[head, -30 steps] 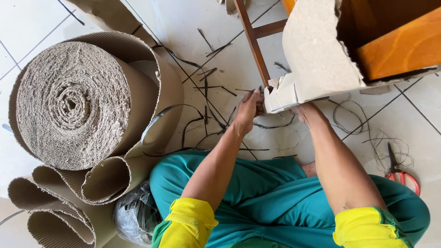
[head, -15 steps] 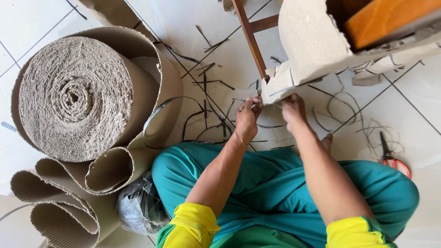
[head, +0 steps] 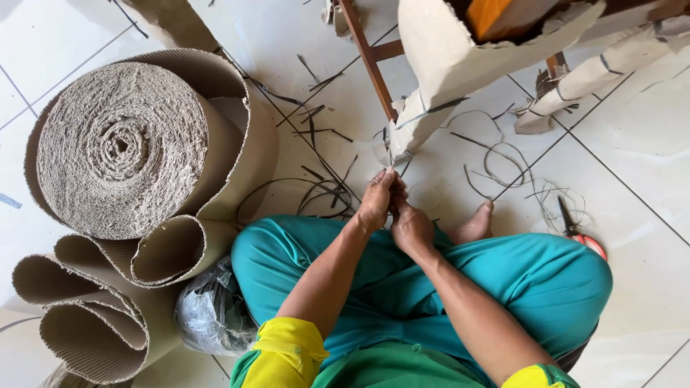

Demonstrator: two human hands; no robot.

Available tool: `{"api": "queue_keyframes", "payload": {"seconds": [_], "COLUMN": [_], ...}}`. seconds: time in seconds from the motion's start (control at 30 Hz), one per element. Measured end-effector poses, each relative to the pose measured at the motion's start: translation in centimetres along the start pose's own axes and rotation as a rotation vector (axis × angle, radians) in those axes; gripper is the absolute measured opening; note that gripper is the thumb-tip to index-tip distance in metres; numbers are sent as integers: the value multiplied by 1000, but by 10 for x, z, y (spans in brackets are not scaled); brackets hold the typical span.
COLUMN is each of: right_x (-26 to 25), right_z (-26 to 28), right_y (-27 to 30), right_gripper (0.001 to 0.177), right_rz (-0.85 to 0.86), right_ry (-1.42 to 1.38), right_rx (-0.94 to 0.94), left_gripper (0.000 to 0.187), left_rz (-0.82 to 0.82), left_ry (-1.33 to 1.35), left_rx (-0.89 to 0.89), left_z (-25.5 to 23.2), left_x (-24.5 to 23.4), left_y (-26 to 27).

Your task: Wrapping a wooden chair leg with protective cardboard and securing it by tying multiple strings.

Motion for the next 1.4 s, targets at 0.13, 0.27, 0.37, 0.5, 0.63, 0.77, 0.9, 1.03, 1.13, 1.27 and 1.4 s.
{"api": "queue_keyframes", "payload": {"seconds": [0.13,0.27,0.37,0.5,0.63,0.77,0.9,1.03,1.13,1.27,1.4], "right_x": [-9,-36,-40,-14,-7,-16,-19,0,-10,8,22], "right_z": [-12,-35,-29,-29,-42,-43,-29,-19,1,-19,-48], "right_y": [-12,-43,-62,-82,-88,-80,-58,-57,-40,-44,-66], "right_gripper": [30,32,28,26,20,25,25,24,25,27,23], "right_rz": [112,-22,-92,-40,-124,-159,-38,-17,55,92,6], "right_ry": [126,-386,-600,-744,-723,-676,-488,-447,-391,-324,-168], "right_rx": [-13,140,104,127,86,114,27,-97,-223,-203,26], "left_gripper": [41,43,37,23,22,15,33,34,36,32,39], "left_rz": [-65,-105,-58,13,59,-50,-183,-164,-195,-362,-412], "left_ry": [-93,-708,-928,-1177,-1217,-994,-734,-595,-522,-623,-596], "left_rx": [130,321,471,576,631,530,257,221,198,39,-150], "left_z": [14,-7,-8,-15,-3,-17,-14,-5,6,16,26], "left_x": [-13,-3,9,21,10,15,-15,-27,-33,-47,-59], "left_y": [-13,8,18,35,24,34,8,-15,-23,-39,-49]}}
Point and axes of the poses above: each hand's wrist, its own y-axis away from the middle knuckle, its own x-axis out of the palm, z = x × y, the point moved 4 cm from there along -y, towards the middle knuckle, and after that the axes turned 5 degrees about y, right-handed, at the moved point
